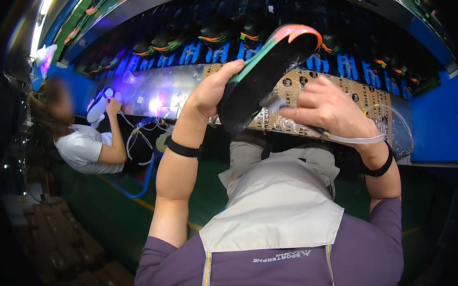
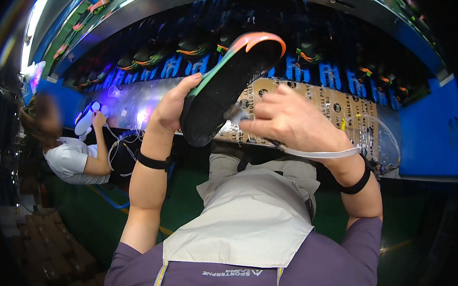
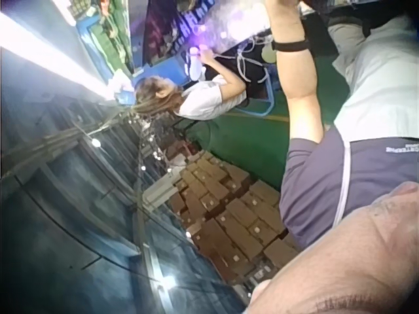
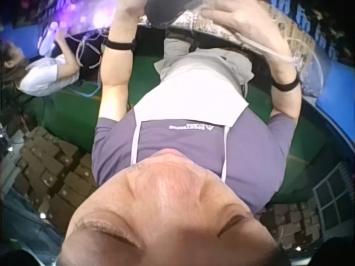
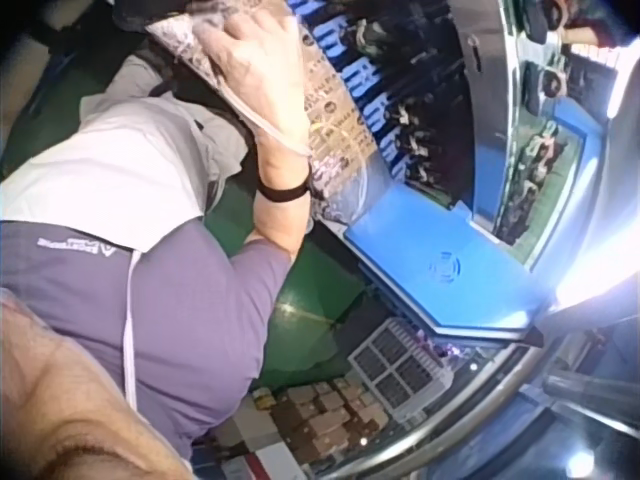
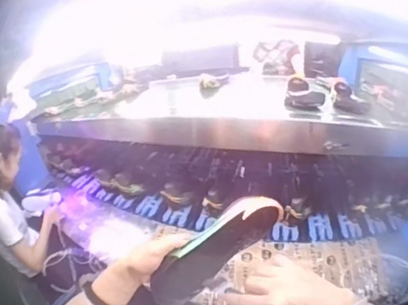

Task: Apply adhesive or primer to the bottom of shoe soles using a brush-like tool at an assembly line.

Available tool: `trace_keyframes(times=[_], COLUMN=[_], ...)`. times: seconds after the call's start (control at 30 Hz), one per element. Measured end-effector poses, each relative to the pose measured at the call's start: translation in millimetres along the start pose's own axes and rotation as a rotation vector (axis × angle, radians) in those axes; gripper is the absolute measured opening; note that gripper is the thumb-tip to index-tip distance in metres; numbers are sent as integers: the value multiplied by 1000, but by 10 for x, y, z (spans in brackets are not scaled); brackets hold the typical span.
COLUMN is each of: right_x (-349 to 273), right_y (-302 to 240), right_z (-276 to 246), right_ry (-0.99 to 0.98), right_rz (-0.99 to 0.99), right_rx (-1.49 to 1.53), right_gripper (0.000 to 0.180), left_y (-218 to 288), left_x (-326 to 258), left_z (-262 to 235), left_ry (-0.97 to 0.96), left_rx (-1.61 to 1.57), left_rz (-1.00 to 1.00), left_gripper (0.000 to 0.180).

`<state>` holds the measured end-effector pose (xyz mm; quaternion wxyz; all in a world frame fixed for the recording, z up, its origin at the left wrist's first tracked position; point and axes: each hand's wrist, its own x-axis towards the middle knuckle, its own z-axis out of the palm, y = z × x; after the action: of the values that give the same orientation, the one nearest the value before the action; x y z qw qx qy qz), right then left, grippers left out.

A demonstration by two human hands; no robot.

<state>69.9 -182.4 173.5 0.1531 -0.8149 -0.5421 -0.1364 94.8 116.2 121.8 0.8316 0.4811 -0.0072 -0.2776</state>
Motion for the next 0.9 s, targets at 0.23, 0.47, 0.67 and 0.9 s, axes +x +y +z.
trace_keyframes(times=[0.23, 0.47, 0.67, 0.9], right_x=[-62, -25, 20, 146], right_y=[141, -104, -50, -14], right_z=[10, 490, 450, 556], right_ry=[494, 389, 505, 364], right_rz=[477, 297, 359, 159], right_rx=[307, 217, 559, 94], right_gripper=[25, 29, 27, 46], left_y=[-190, -577, -702, -892], left_x=[2, 56, 5, 36], left_z=[-79, 51, 62, 110], left_ry=[0, 51, -86, -137], left_rx=[-55, -149, -354, -524], left_rz=[32, 89, 1, 79], left_gripper=[49, 52, 70, 70])
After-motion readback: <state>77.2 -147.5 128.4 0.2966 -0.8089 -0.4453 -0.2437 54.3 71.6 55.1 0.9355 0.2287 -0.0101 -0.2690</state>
